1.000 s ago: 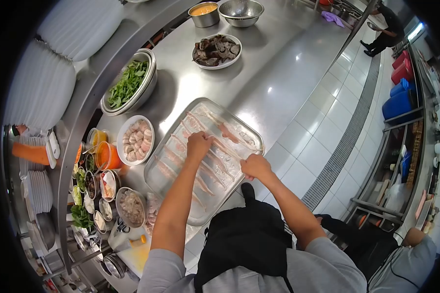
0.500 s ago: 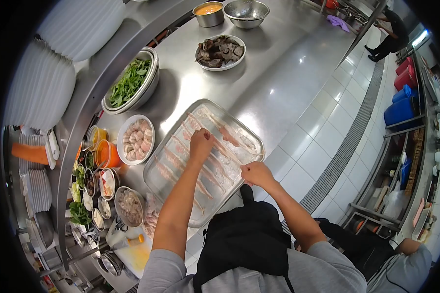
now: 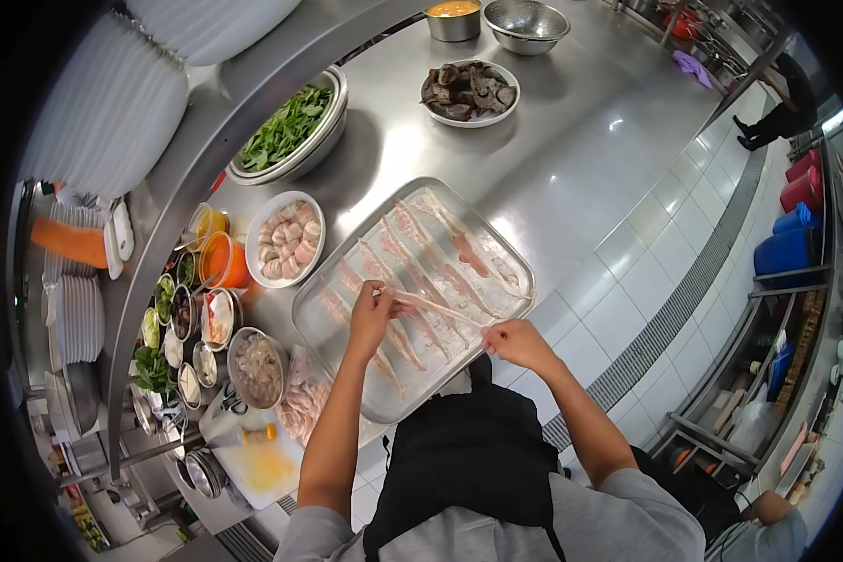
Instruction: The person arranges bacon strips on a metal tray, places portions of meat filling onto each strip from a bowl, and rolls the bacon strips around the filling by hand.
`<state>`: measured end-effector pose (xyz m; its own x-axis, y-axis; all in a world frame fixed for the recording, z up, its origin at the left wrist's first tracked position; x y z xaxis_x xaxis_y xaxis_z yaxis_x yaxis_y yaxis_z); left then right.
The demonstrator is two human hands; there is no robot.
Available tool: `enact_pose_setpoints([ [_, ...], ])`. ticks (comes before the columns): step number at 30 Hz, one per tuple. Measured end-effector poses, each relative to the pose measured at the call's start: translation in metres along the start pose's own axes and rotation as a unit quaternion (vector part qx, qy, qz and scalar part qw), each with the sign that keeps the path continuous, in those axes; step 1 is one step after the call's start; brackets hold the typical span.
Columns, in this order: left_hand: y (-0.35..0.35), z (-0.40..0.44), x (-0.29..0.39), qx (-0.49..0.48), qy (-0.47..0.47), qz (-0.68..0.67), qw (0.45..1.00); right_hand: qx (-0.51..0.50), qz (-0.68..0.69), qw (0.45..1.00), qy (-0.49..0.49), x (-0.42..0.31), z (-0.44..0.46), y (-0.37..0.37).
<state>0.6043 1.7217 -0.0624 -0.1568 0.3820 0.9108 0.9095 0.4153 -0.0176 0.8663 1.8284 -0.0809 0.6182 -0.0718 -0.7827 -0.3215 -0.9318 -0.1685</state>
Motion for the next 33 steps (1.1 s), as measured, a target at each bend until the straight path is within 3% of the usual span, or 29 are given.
enact_pose_setpoints([
  [4,-0.025,-0.024,-0.003,0.045,0.022,0.012,0.999,-0.109,-0.123,0.984,-0.07,-0.012,0.005,0.032],
  [6,-0.032,-0.031,-0.001,0.058,0.023,0.007,0.998,-0.135,-0.16,0.977,-0.052,-0.029,0.003,0.04],
  [12,-0.034,-0.027,0.012,0.075,0.019,-0.01,0.997,-0.081,-0.211,0.971,-0.074,-0.041,0.009,0.037],
  [18,0.009,0.036,0.035,0.037,0.001,-0.034,0.999,-0.06,-0.225,0.968,-0.096,-0.031,0.012,0.014],
  [26,0.056,0.079,0.01,-0.023,-0.094,-0.084,0.992,0.041,-0.062,0.997,-0.019,0.006,-0.003,-0.022],
  [33,0.048,0.059,-0.004,0.009,-0.071,-0.101,0.992,0.113,-0.011,0.993,0.023,0.014,-0.008,-0.039],
])
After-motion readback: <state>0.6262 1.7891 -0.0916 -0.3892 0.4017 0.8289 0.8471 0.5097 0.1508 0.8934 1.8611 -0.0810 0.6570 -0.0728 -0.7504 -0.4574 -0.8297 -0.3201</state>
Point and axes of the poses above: each hand's wrist, its own z-axis towards the middle knuckle, its own y-axis out of the palm, x = y × z, the point moved 6 cm from there along z, towards the middle knuckle, and after that the axes turned 10 degrees about -x, right-handed, at the moved point
